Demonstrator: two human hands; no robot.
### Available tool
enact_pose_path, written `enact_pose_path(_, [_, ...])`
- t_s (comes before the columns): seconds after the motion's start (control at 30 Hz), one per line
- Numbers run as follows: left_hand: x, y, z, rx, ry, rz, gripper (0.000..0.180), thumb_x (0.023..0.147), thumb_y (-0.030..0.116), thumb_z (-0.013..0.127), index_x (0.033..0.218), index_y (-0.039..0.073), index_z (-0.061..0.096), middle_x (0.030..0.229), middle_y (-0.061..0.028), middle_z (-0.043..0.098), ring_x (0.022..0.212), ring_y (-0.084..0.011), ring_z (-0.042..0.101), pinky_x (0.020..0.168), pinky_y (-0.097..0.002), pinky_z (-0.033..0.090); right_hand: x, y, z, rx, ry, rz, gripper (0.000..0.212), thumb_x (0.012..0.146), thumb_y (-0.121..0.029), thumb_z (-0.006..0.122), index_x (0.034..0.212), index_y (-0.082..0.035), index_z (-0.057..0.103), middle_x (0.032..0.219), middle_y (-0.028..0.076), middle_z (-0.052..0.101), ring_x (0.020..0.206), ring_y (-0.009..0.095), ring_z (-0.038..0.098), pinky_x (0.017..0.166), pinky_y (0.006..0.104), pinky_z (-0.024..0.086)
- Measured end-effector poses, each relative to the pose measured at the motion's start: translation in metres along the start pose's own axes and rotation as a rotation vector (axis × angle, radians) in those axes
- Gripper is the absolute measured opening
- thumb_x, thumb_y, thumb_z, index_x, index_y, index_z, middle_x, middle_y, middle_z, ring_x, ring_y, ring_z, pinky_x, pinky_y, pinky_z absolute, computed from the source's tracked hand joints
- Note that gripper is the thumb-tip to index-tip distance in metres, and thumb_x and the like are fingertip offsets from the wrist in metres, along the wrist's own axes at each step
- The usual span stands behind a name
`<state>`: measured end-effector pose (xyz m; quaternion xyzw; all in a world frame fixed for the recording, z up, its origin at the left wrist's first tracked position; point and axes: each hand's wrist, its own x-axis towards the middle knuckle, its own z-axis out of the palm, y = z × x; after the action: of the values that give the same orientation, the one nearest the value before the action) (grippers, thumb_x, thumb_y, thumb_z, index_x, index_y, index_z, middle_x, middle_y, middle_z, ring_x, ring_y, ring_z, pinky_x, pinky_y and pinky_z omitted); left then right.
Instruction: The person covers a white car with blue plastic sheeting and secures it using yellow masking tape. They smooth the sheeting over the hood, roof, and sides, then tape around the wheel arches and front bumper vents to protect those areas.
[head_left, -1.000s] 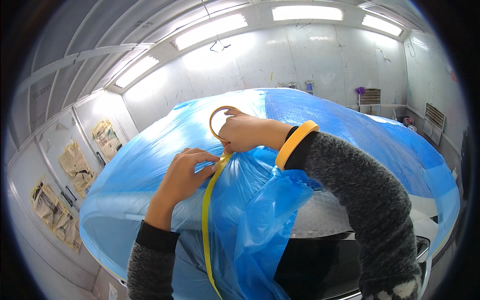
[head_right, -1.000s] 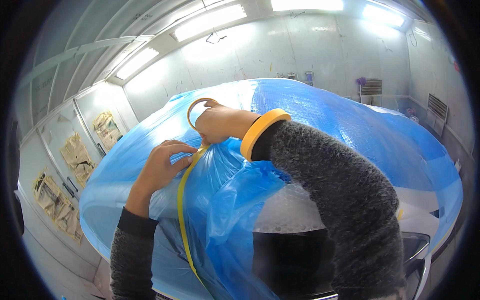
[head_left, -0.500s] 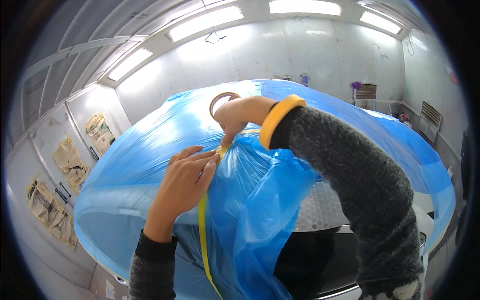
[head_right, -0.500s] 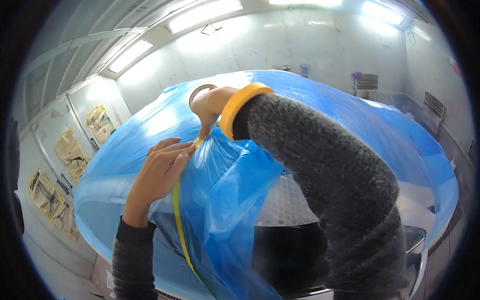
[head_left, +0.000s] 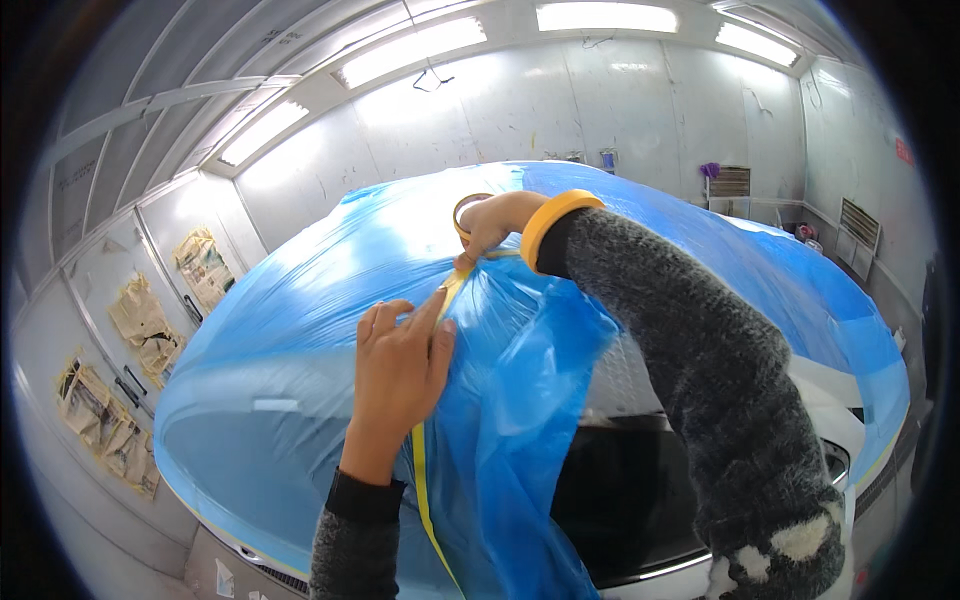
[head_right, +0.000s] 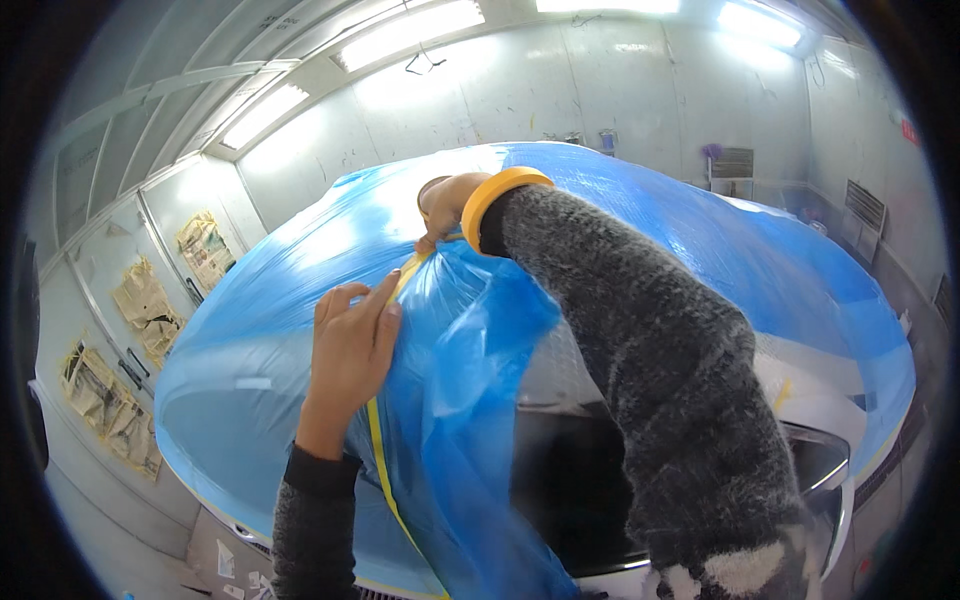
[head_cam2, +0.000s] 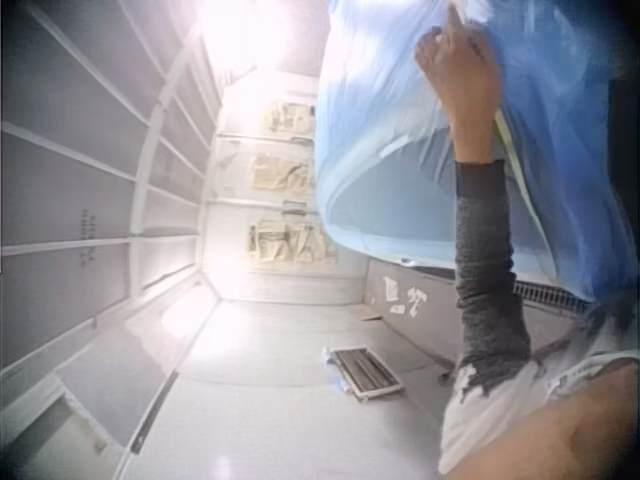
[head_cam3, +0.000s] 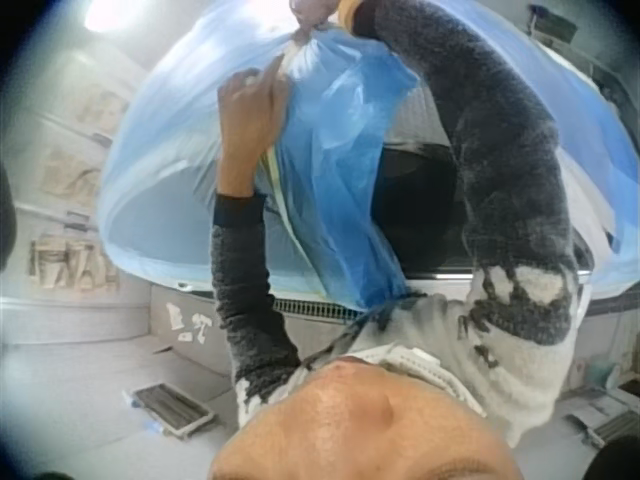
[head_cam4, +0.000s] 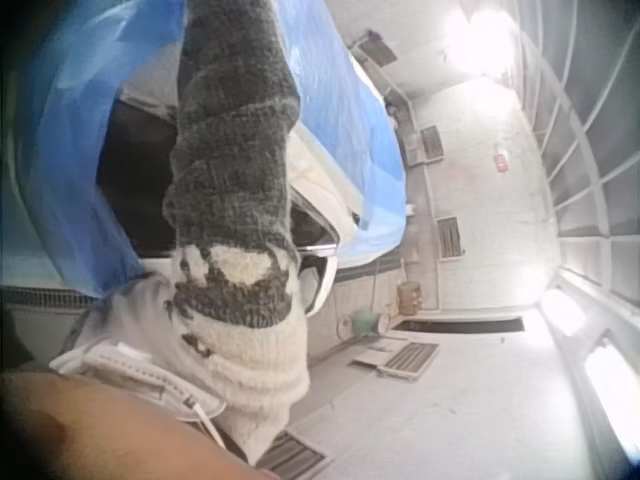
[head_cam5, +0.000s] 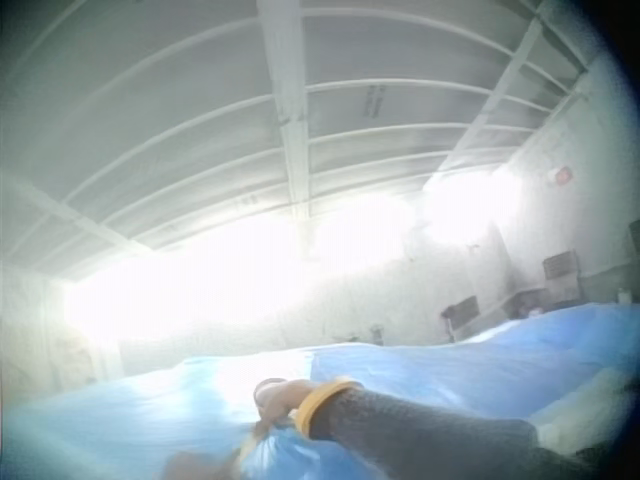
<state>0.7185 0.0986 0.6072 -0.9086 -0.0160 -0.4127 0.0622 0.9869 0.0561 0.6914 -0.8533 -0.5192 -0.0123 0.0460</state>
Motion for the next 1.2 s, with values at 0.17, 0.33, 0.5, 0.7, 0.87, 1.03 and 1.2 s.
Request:
enact_pose_path(0.17, [-0.076,0.032,0.001,-0.191,0.215,-0.089,0.061,0.106,0.043,0.051,0.15,0.0,0.05,0.146,-0.0212,0.057,0.14,-0.0395,0.046,0.12,-0.0534,0.027,-0.045,0.005,0.012,-0.128,0.326,-0.255,0.038,0.093,-0.047,0.072,0.098,-0.009,0.073,0.095,0.013,0.076,0.1,0.032,0.07,0.123,0.0571,0.016])
enact_pose_path(0.33, [-0.196,0.117,0.027,-0.253,0.361,-0.499,0.082,0.098,0.051,0.065,0.154,-0.004,0.041,0.16,-0.0255,0.042,0.15,-0.0463,0.032,0.123,-0.0572,0.021,-0.132,0.03,-0.003,-0.154,0.688,-0.301,0.04,0.095,-0.05,0.068,0.087,-0.011,0.07,0.079,0.009,0.071,0.089,0.028,0.07,0.121,0.0572,0.018])
enact_pose_path(0.5, [-0.21,0.147,0.078,-0.201,0.304,-0.526,0.051,0.103,0.03,0.063,0.143,-0.001,0.057,0.156,-0.023,0.049,0.153,-0.0433,0.031,0.124,-0.0607,0.017,-0.236,0.045,-0.023,-0.16,0.885,-0.238,0.029,0.097,-0.036,0.072,0.091,-0.008,0.07,0.095,0.012,0.072,0.101,0.03,0.067,0.123,0.0566,0.021])
enact_pose_path(0.7, [-0.19,0.218,0.07,-0.703,0.479,-0.599,0.027,0.107,0.016,0.059,0.125,0.0,0.071,0.119,-0.0163,0.075,0.108,-0.0268,0.073,0.093,-0.0336,0.056,-0.374,0.043,0.026,0.193,0.839,-0.416,0.016,0.098,-0.022,0.07,0.092,-0.008,0.064,0.085,0.005,0.065,0.089,0.022,0.063,0.12,0.0507,0.026])
enact_pose_path(0.87, [-0.177,0.283,0.038,-1.059,0.454,-0.662,0.027,0.108,0.021,0.06,0.12,0.0,0.071,0.076,-0.0022,0.06,0.065,-0.0052,0.046,0.06,-0.0241,0.04,-0.488,0.013,0.123,0.883,0.44,-0.263,0.031,0.109,-0.03,0.052,0.092,-0.006,0.063,0.077,0.003,0.07,0.09,0.017,0.069,0.125,0.0515,0.023])
enact_pose_path(1.03, [-0.169,0.329,0.008,-1.195,0.358,-0.641,0.031,0.11,0.025,0.056,0.116,-0.002,0.069,0.085,-0.0061,0.068,0.076,-0.0103,0.059,0.07,-0.0273,0.048,-0.509,-0.009,0.206,1.51,0.332,0.029,0.04,0.111,-0.037,0.044,0.113,-0.001,0.063,0.108,0.012,0.07,0.099,0.023,0.068,0.103,0.043,0.049])
enact_pose_path(1.2, [-0.17,0.37,-0.007,-1.318,0.278,-0.625,0.034,0.11,0.028,0.055,0.115,-0.003,0.069,0.09,-0.0137,0.072,0.077,-0.0184,0.066,0.073,-0.0311,0.052,-0.481,-0.03,0.24,1.848,0.218,0.173,0.046,0.109,-0.048,0.044,0.123,-0.007,0.059,0.118,0.01,0.066,0.108,0.021,0.065,0.096,0.038,0.053])
